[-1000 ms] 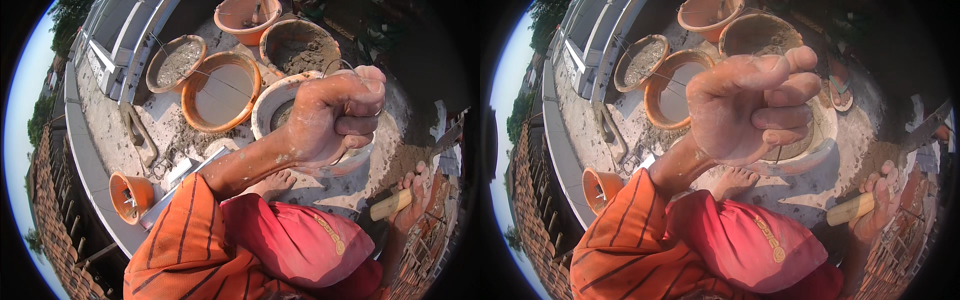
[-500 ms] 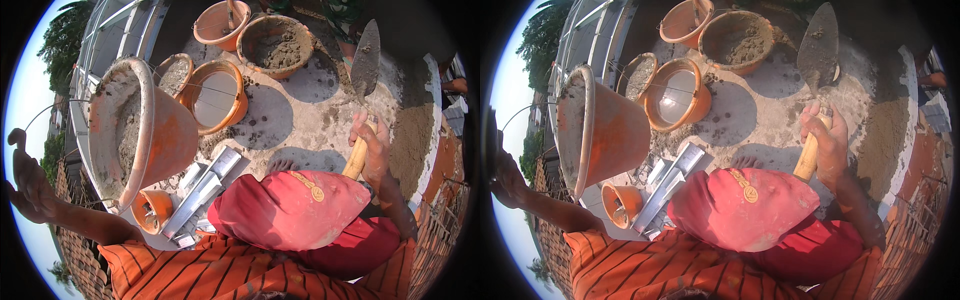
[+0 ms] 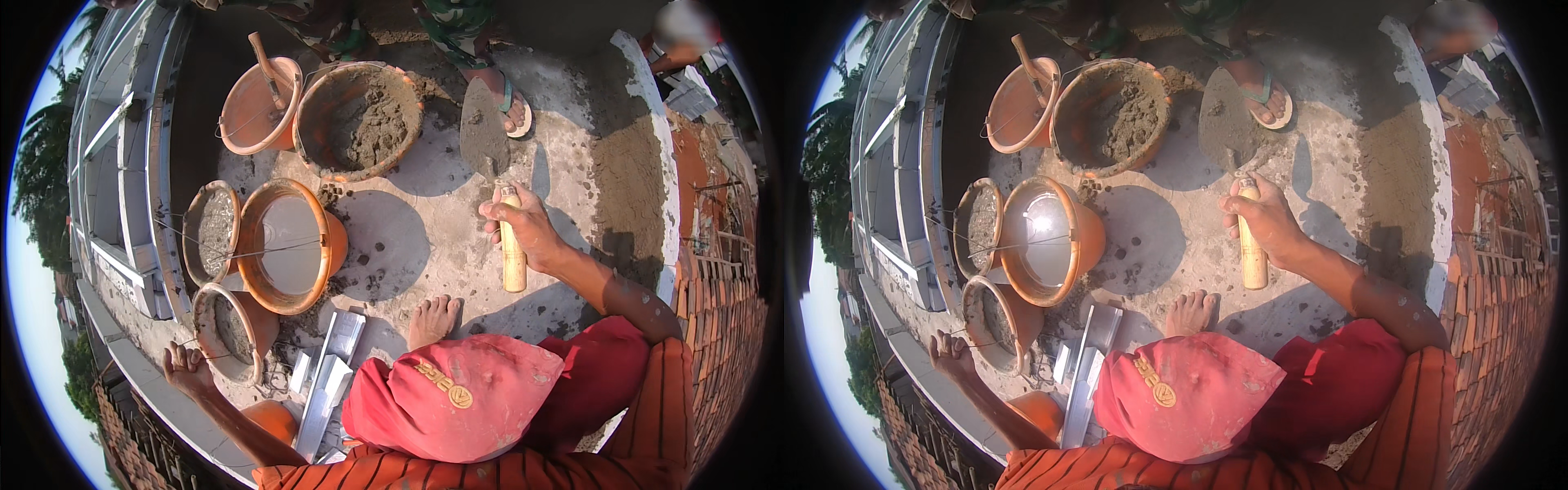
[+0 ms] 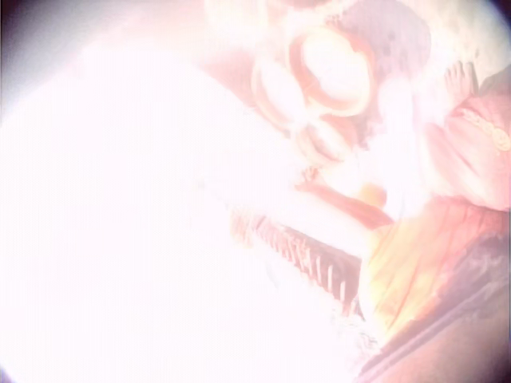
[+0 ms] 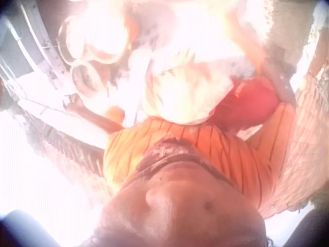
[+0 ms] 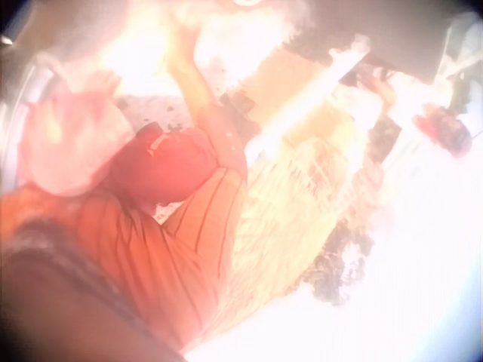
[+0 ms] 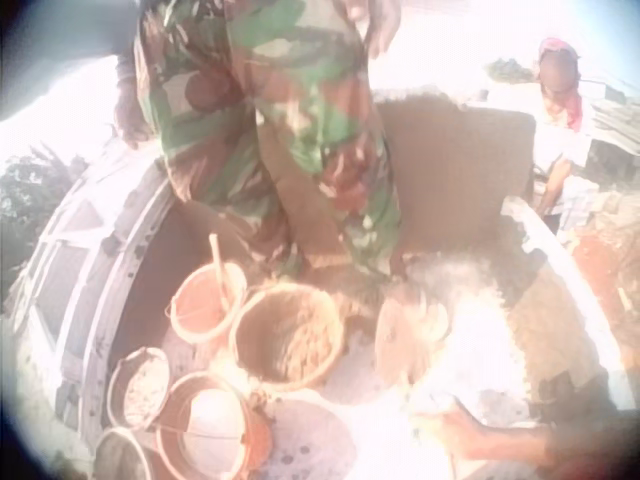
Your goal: The person scoops wet cement from a bucket using a trowel and applies it to a curved wall on a tiled roof. They smooth the cement with the trowel and a straight edge, repeating the process along the wall.
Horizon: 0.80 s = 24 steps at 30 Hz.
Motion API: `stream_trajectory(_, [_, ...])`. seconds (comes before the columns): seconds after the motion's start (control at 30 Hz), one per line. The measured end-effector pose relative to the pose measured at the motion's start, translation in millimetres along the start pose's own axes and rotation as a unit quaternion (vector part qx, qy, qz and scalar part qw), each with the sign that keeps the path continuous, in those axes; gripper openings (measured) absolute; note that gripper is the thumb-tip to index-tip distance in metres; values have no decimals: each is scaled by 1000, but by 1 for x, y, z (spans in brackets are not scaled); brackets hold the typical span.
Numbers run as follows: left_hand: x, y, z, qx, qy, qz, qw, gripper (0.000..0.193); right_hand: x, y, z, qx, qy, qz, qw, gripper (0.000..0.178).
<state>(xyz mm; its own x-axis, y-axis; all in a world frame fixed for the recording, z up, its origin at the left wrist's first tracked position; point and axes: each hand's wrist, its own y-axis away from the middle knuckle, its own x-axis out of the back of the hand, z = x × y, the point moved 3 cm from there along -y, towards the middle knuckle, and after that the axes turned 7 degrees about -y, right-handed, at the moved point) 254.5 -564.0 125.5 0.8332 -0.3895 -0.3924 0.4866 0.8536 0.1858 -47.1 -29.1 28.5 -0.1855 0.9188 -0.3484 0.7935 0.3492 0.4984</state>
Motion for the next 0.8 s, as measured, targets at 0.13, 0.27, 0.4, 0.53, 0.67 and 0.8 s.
stream_trajectory(0.13, [23,-23,-33,-21,-127,63,990,19,11,-40,20,-12,-60,28,998,28])
stream_trajectory(0.27, [8,-6,-45,-159,-373,155,901,60,-17,-99,31,26,-221,35,974,34])
stream_trajectory(0.4, [-71,46,-91,-187,-213,-61,957,77,-75,-154,55,54,-283,22,957,43])
stream_trajectory(0.53, [-134,60,-182,116,-53,-133,983,80,-83,-153,58,50,-282,22,958,37])
stream_trajectory(0.67, [-189,63,-186,49,-107,-145,983,51,-56,-146,62,79,-260,54,961,30])
stream_trajectory(0.8, [-192,43,-182,9,-8,-118,993,31,-23,-123,67,68,-228,45,970,25])
